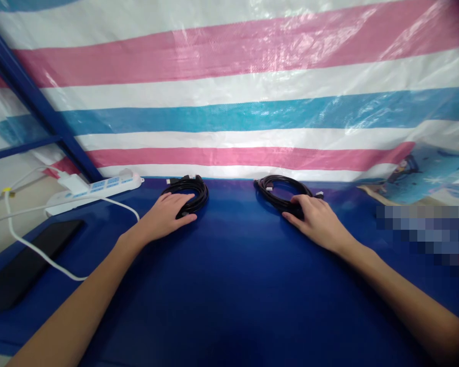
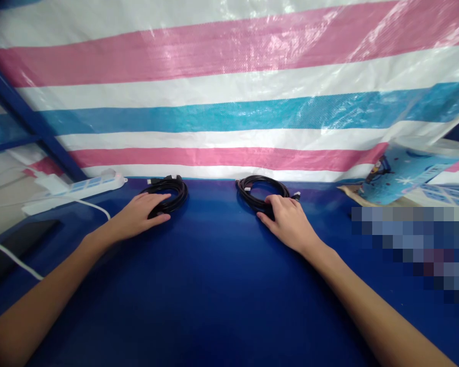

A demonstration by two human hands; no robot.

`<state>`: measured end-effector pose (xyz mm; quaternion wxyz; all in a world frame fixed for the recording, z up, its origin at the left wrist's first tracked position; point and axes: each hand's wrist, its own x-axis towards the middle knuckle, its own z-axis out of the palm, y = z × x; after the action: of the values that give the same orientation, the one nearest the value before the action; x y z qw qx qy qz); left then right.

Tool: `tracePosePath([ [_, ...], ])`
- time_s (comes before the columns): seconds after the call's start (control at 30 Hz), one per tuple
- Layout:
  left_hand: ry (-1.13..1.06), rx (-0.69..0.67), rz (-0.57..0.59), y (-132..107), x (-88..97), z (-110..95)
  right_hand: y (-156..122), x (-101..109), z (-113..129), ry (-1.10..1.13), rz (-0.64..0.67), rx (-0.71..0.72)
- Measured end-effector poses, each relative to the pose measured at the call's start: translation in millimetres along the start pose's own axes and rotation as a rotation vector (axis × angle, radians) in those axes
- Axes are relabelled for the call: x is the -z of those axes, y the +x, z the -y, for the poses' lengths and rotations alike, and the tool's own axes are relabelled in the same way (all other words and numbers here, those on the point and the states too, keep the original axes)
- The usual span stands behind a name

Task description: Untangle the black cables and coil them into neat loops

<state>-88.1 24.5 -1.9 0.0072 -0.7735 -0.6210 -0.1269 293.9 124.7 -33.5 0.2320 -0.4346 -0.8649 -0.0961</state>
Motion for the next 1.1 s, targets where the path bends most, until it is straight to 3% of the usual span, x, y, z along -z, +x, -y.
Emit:
tracePosePath([
  [0.33, -0.009, 0.052, -0.375, 3, 7.1, -12, 4, 2, 12, 0.106, -0.023, -0.001],
  [0.6, 0.001, 0.047, -0.495, 1, 6.1, -16, 12, 35, 12, 0.335, -0.323, -0.376],
  [0.7, 0.002, 0.031, -0.530, 1, 5.9, -18, 8, 45, 15, 0.443, -0.328, -0.396],
  [0.9, -0.008, -0.067, -0.619, -5, 11.7, -34, -11, 53, 45, 0.477, -0.147, -0.165],
  [1.0, -0.032, -0.176, -0.614, -9, 11.6, -51, -19, 60, 81, 0.507, 0.027, 0.106],
  [1.07, -0.084, -0.282, -0.563, -11, 8.0, -65, -23, 66, 105, 0.476, 0.153, 0.418],
  [1.1, -0.119, -0.332, -0.513, -11, 5.0, -73, -23, 68, 113, 0.469, 0.167, 0.499],
])
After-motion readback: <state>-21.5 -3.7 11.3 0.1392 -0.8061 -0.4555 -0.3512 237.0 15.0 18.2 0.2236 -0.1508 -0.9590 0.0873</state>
